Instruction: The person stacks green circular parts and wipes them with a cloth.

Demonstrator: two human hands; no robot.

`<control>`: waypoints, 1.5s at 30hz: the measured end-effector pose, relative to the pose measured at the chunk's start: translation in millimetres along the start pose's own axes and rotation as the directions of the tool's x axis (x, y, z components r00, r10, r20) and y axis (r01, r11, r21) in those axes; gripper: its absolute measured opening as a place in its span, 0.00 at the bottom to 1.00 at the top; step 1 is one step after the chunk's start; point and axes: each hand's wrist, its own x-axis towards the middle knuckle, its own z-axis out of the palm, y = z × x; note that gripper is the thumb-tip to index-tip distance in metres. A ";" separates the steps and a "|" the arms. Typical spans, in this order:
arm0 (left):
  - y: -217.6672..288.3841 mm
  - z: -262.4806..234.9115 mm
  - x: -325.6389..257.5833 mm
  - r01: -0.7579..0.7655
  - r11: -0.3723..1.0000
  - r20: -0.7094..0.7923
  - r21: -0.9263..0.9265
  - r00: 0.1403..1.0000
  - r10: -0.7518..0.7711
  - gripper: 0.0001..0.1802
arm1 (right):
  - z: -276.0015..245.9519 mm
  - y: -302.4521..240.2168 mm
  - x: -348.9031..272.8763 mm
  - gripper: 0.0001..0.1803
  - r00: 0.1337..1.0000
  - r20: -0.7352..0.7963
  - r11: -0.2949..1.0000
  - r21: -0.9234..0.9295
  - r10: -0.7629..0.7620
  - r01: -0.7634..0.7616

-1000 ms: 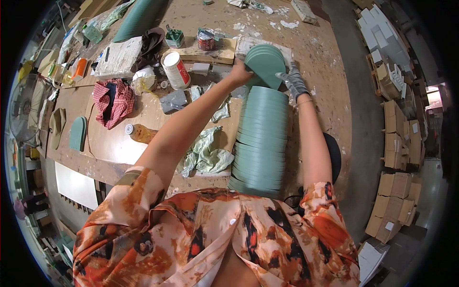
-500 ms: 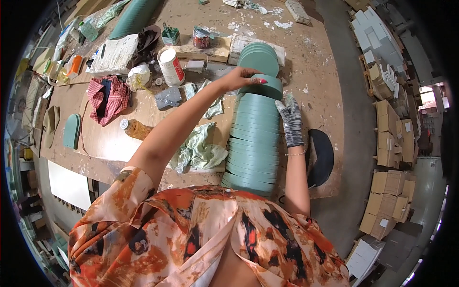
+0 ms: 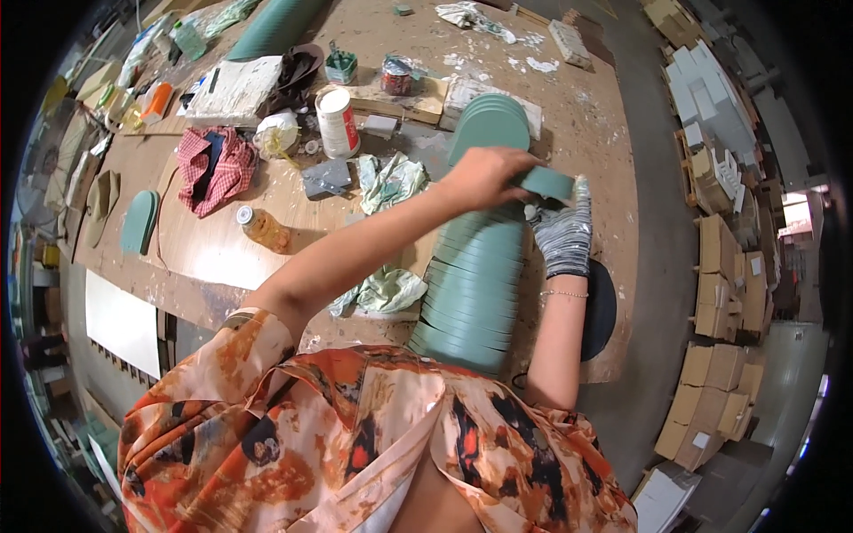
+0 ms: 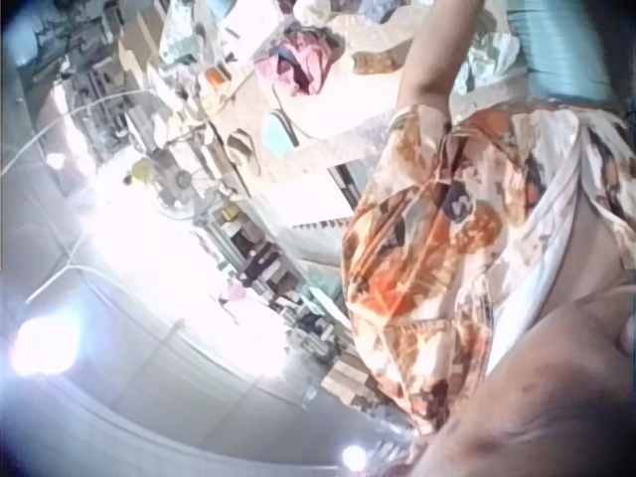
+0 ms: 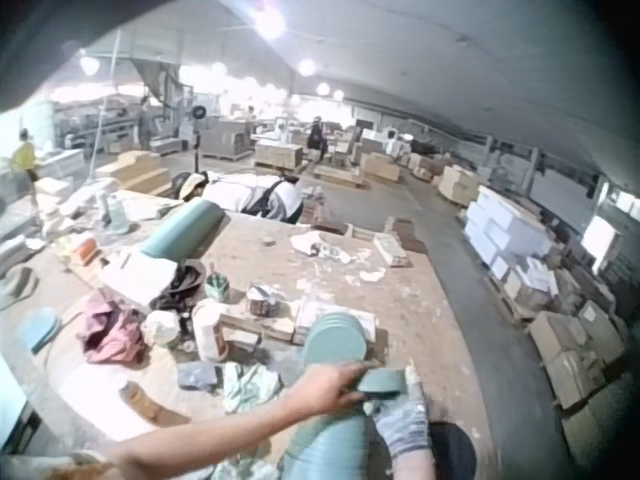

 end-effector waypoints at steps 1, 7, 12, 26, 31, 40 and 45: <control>18.1 0.6 1.3 -0.026 1.000 -0.031 -0.004 0.999 0.026 0.27 | 12.4 0.0 -3.3 0.25 0.989 -0.128 0.997 0.027 -0.069 0.073; 41.6 10.8 -11.6 -0.012 0.998 -0.171 0.063 0.985 0.022 0.33 | 34.8 -6.8 -10.1 0.21 0.901 -0.186 0.905 -0.254 -0.391 0.341; 44.8 20.3 -20.7 -0.001 0.969 -0.266 -0.247 0.962 -0.067 0.30 | 7.7 -51.8 24.5 0.15 0.636 0.393 0.426 -0.499 -0.664 0.754; -78.0 -1.1 -52.5 0.471 0.878 -0.237 -0.087 0.846 -0.478 0.41 | 82.8 -34.4 112.1 0.31 0.772 0.635 -0.371 -0.716 0.006 0.591; -91.2 21.9 -54.7 0.622 0.780 -0.038 -0.064 0.780 -0.625 0.48 | 72.6 4.6 136.3 0.32 0.799 0.588 -0.444 -0.688 0.123 0.574; -128.8 50.1 -33.9 0.724 0.647 0.123 -0.241 0.684 -0.719 0.53 | 22.7 8.2 170.3 0.45 0.783 0.403 -0.111 -0.909 -0.474 0.401; -133.3 71.3 -32.8 0.703 0.654 0.107 -0.279 0.700 -0.707 0.52 | -4.6 25.0 176.6 0.53 0.934 0.109 0.071 -0.987 -0.339 0.141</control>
